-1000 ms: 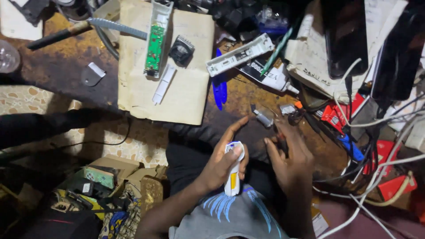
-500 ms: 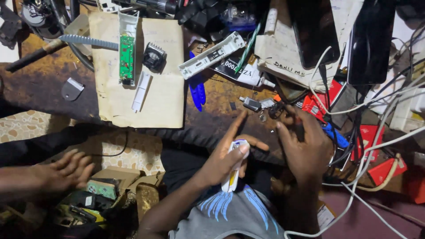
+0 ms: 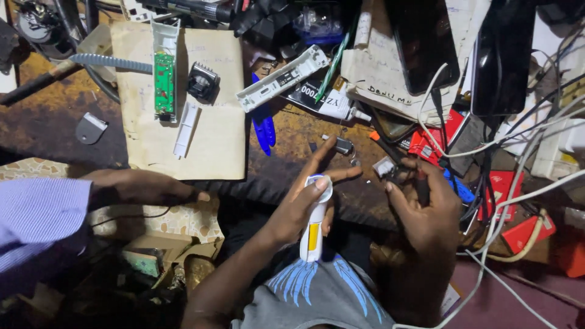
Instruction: The person is disassembling and inspecting a small electronic device, possibly a hair clipper, using a screwdriver on a cluttered workbench.
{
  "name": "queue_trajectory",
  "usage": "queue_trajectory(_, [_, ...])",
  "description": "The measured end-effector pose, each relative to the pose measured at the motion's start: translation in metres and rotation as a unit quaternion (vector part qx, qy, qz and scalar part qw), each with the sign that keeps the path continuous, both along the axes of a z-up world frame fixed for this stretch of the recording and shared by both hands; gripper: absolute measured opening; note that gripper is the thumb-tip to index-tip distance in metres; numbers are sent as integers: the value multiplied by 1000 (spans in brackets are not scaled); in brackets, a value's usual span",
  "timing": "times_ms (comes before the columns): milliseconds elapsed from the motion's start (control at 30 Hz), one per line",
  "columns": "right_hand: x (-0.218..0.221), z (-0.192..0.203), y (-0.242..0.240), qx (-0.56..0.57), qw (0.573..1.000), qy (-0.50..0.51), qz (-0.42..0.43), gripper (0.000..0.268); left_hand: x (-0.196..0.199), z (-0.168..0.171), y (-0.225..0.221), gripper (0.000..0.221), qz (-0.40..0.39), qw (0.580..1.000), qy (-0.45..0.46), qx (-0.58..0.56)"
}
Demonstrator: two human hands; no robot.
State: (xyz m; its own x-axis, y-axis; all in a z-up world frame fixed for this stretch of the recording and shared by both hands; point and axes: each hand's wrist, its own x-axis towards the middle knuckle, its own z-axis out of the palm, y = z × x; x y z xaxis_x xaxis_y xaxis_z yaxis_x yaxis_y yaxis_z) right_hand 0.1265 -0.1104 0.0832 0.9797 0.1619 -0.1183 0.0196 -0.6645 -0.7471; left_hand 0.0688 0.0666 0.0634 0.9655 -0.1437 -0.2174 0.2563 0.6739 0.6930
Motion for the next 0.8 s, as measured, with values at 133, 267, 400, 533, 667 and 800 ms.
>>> queue_trajectory(133, [-10,12,-4,7,999,42,-29,34,9,-1,-2,67,-17,1000,-11,5])
queue_trajectory(267, [-13,7,-14,16,1000,19,4,36,11,-1,1,69,-23,1000,11,-1])
queue_trajectory(400, [-8,8,-15,-15,1000,-5,24,37,6,-1,12,73,13,1000,9,-1])
queue_trajectory(533, [-2,-2,-11,17,999,-11,28,36,-3,-3,18,68,37,999,12,8])
queue_trajectory(667, [4,-3,0,-48,988,-119,80,35,-11,-10,17,74,91,995,13,-25])
queue_trajectory(800, [6,-10,9,-10,994,-79,72,35,-18,-8,23,73,104,994,9,-18])
